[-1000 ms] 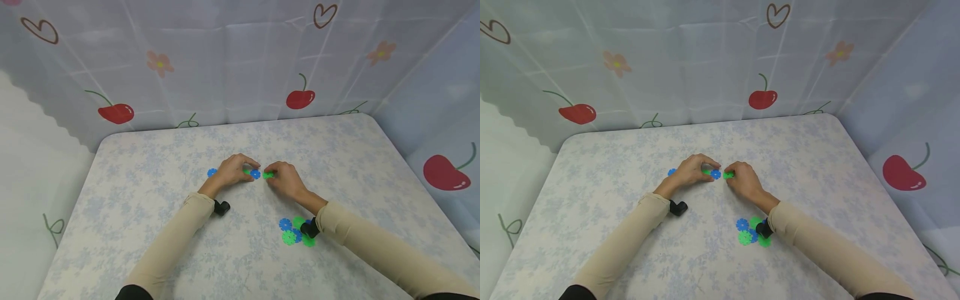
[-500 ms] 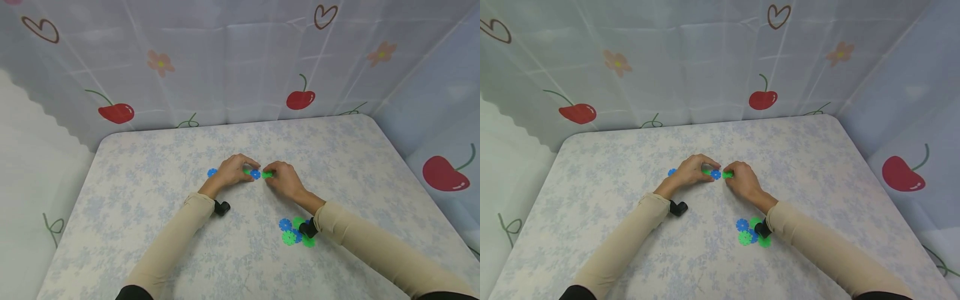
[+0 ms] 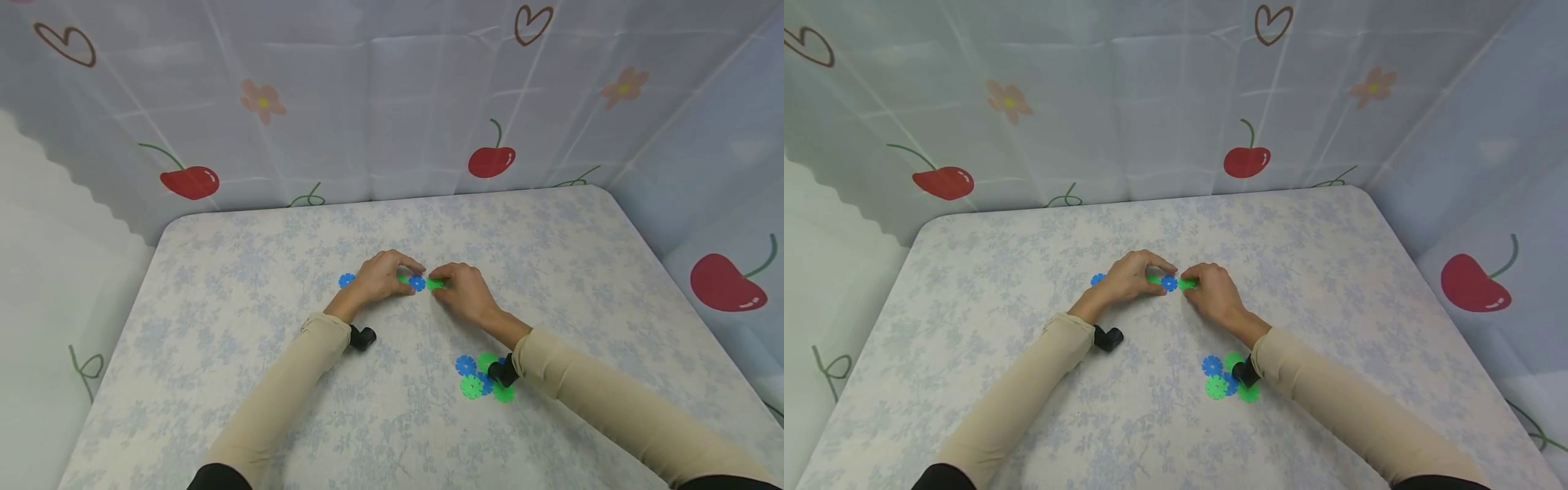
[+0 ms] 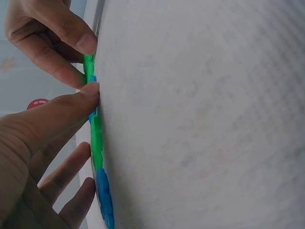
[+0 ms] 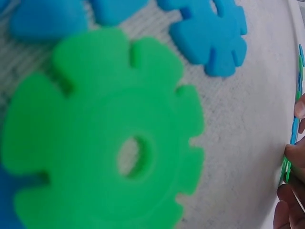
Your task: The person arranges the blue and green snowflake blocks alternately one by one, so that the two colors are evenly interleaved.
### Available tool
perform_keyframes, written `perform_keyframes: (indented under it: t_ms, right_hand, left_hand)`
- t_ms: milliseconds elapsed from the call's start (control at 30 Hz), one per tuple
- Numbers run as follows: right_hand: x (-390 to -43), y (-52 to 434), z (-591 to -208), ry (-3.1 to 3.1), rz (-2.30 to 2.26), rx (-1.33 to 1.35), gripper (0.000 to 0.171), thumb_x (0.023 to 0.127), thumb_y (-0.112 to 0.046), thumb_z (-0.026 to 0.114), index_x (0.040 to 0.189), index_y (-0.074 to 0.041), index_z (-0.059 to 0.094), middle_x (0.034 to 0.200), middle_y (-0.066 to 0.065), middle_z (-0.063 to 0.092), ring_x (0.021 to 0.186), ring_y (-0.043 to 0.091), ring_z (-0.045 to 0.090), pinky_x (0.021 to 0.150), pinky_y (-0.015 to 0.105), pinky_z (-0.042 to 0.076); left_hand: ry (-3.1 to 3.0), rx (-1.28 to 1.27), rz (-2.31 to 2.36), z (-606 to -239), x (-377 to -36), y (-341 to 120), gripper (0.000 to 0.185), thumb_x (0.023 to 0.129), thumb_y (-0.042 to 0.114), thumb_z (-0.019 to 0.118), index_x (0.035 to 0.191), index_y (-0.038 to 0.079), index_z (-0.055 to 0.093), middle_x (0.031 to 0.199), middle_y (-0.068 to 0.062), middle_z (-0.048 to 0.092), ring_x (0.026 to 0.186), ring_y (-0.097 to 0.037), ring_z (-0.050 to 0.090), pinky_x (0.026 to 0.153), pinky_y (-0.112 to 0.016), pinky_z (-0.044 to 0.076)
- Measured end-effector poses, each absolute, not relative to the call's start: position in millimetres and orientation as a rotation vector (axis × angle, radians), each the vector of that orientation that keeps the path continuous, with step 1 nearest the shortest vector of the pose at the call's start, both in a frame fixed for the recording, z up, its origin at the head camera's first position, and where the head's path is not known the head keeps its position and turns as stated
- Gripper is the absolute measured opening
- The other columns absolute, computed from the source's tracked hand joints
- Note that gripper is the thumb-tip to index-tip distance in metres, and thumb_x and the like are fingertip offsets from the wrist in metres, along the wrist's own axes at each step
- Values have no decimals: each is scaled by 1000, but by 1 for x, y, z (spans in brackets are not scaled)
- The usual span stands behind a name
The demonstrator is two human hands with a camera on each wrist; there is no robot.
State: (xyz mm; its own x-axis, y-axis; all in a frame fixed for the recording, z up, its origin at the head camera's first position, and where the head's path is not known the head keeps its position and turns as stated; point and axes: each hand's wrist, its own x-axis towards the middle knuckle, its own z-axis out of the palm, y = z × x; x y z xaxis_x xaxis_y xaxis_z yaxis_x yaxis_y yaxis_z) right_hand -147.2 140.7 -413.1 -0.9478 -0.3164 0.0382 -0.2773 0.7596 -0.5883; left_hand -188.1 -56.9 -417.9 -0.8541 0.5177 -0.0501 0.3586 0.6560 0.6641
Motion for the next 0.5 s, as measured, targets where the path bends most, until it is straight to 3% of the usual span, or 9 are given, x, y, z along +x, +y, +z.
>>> perform_keyframes:
  t_ms: [267, 500]
  right_hand:
    - [-148, 143, -414, 2866, -941, -506, 35, 78, -15, 70, 112, -9, 65, 117, 6, 61, 99, 21, 59, 82, 37, 49]
    - [-143, 148, -406, 2882, -797, -529, 44, 81, -22, 68, 122, -9, 58, 127, 7, 54, 116, 26, 49, 94, 44, 42]
  left_hand:
    - [2639, 702, 977, -419, -188, -57, 39, 70, 25, 78, 107, 29, 67, 105, 17, 65, 113, -9, 51, 95, -40, 39]
    - [2628, 695, 979, -419, -189, -57, 41, 69, 26, 78, 108, 29, 66, 105, 19, 64, 115, -10, 49, 96, -43, 38]
